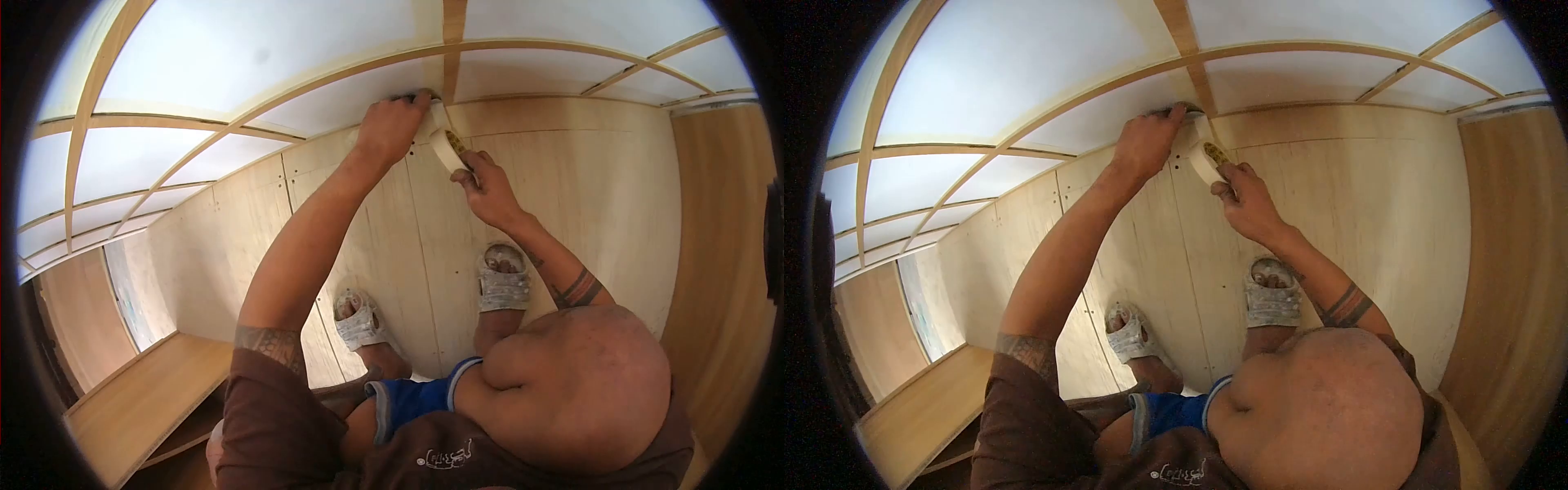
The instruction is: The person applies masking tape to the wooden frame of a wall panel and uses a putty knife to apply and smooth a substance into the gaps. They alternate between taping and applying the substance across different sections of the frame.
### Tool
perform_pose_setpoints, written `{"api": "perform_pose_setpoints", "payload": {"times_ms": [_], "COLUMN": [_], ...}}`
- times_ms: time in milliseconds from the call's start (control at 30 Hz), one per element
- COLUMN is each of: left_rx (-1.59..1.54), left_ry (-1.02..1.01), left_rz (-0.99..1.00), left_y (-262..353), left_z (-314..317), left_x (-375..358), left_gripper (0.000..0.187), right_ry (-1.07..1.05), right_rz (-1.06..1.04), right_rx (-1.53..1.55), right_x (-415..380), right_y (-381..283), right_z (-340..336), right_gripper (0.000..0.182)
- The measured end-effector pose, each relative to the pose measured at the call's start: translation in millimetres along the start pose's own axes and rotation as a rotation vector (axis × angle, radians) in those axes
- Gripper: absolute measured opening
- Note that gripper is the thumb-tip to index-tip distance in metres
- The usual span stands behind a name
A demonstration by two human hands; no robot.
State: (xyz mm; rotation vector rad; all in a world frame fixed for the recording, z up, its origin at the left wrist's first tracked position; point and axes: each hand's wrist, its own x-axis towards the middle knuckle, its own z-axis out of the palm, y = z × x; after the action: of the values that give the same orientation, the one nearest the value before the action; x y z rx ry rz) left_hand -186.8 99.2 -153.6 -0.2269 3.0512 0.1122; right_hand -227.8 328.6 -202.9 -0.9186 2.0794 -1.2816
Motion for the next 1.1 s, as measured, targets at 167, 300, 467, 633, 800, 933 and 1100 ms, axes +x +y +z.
{"api": "perform_pose_setpoints", "payload": {"times_ms": [167, 300, 467, 633, 800, 933, 1100], "left_rx": [-0.035, -0.042, -0.008, 0.043, 0.054, -0.001, -0.350], "left_ry": [-0.009, 0.015, -0.068, -0.106, -0.120, -0.042, 0.141], "left_rz": [0.024, 0.037, 0.049, 0.069, -0.010, -0.046, -0.192], "left_y": [-2.2, -6.0, -2.2, -4.9, -2.4, -6.9, -37.6], "left_z": [-1.4, -1.2, -12.4, -10.5, -10.0, -9.6, -5.7], "left_x": [3.5, 3.1, 3.7, 7.9, 5.7, -7.7, -78.9], "left_gripper": [0.051, 0.052, 0.041, 0.042, 0.042, 0.042, 0.040], "right_ry": [0.138, 0.221, 0.262, -0.656, -0.649, -0.371, -0.356], "right_rz": [0.005, -0.041, -0.007, -0.697, -0.598, -0.483, -0.486], "right_rx": [0.046, 0.056, 0.039, -0.483, -0.303, -0.067, -0.027], "right_x": [1.3, 1.4, -2.4, -19.8, -51.2, -44.4, -42.4], "right_y": [10.6, 3.0, -0.6, 14.5, -23.5, -20.5, -13.0], "right_z": [12.6, 16.7, 23.7, 61.7, 65.4, 35.7, -42.4], "right_gripper": [0.027, 0.029, 0.025, 0.022, 0.022, 0.031, 0.032]}}
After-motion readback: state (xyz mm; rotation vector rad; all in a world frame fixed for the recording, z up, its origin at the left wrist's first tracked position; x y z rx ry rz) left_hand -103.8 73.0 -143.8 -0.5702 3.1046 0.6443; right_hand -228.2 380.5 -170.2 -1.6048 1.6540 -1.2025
